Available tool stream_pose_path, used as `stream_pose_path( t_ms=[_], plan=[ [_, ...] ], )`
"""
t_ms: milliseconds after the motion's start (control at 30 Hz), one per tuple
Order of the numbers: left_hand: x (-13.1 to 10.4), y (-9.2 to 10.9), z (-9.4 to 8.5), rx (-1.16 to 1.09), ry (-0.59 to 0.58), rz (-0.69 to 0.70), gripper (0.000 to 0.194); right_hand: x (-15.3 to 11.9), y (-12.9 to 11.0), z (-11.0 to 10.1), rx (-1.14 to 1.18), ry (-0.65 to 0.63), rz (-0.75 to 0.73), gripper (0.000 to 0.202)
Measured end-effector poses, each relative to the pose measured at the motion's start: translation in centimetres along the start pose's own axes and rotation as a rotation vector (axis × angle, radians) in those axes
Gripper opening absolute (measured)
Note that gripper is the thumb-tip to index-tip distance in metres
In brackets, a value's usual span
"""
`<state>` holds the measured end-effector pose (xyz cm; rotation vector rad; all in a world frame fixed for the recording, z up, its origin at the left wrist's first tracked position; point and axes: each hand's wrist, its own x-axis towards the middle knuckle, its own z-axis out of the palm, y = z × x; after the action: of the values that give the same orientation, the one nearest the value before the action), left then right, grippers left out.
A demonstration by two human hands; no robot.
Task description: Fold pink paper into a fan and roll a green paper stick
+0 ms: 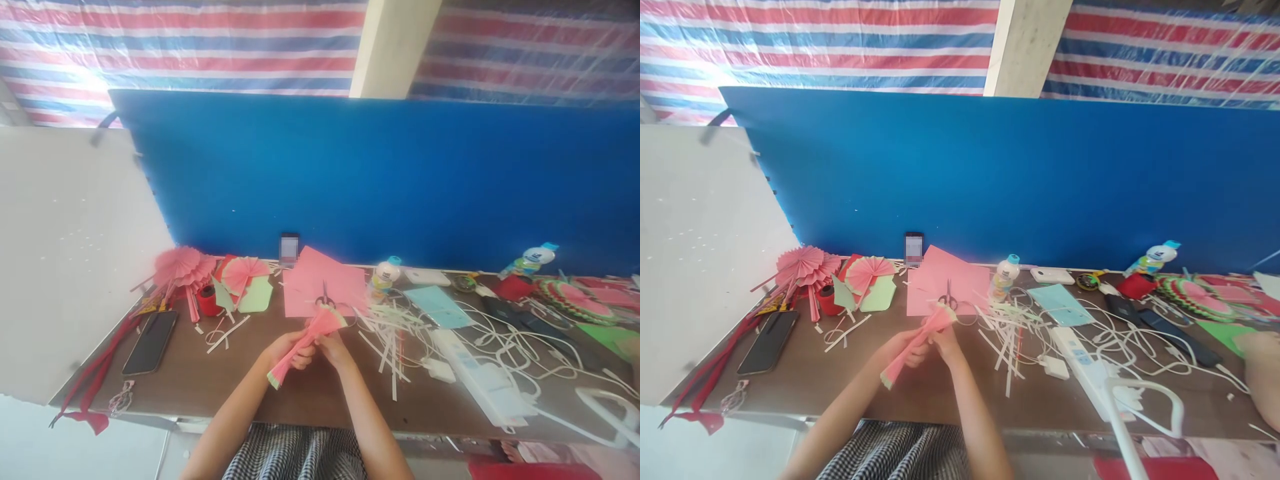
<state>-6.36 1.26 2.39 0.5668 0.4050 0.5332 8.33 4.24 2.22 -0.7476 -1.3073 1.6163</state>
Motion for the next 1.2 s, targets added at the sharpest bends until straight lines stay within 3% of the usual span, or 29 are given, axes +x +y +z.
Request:
stream_pose_path(
  t_ms=[100, 233, 300, 400, 500, 600, 700, 867, 967, 1200],
  plan=[
    [-0.1, -0.2, 0.4, 0.099, 0.121, 0.074, 0.046, 0.7, 0.4, 0.7, -0.044, 0.175, -0.006, 0.054],
    [-1.1, 0.0, 1.4, 0.435, 0.400, 0.323, 0.036, 1.6, 0.1, 0.9, -0.179, 0.369, -0.057, 0.041],
    [-1.6, 0.4, 2.0, 0.611, 0.448, 0.355, 0.034, 1.7, -0.5, 0.8, -0.215, 0.335, -0.038, 0.040],
    [-1.9, 0.9, 2.6, 0.784, 0.447, 0.358, 0.038, 1.5, -1.4, 0.4, -0.183, 0.157, 0.005, 0.043],
    [-1.8, 1.1, 3.1, 0.972, 0.505, 0.437, 0.041, 1.1, -2.0, 0.0, -0.089, 0.033, -0.017, 0.056],
    [-2.0, 1.3, 3.5, 1.155, 0.558, 0.483, 0.038, 0.7, -2.1, -0.5, -0.061, 0.068, -0.051, 0.061],
    [-2.4, 1.6, 3.8, 1.225, 0.594, 0.520, 0.031, 0.5, -2.2, -1.2, -0.152, 0.178, -0.111, 0.049],
    [-2.6, 2.0, 3.6, 1.359, 0.624, 0.433, 0.026, 0.1, -2.0, -2.2, -0.258, 0.228, -0.125, 0.026],
    [-2.6, 2.3, 3.4, 1.383, 0.612, 0.348, 0.027, 0.3, -1.3, -2.2, -0.114, 0.280, -0.123, 0.031],
    [-3.0, 2.2, 2.3, 1.191, 0.557, 0.199, 0.025, 1.3, -1.0, -2.0, 0.091, 0.416, -0.099, 0.030]
  ],
)
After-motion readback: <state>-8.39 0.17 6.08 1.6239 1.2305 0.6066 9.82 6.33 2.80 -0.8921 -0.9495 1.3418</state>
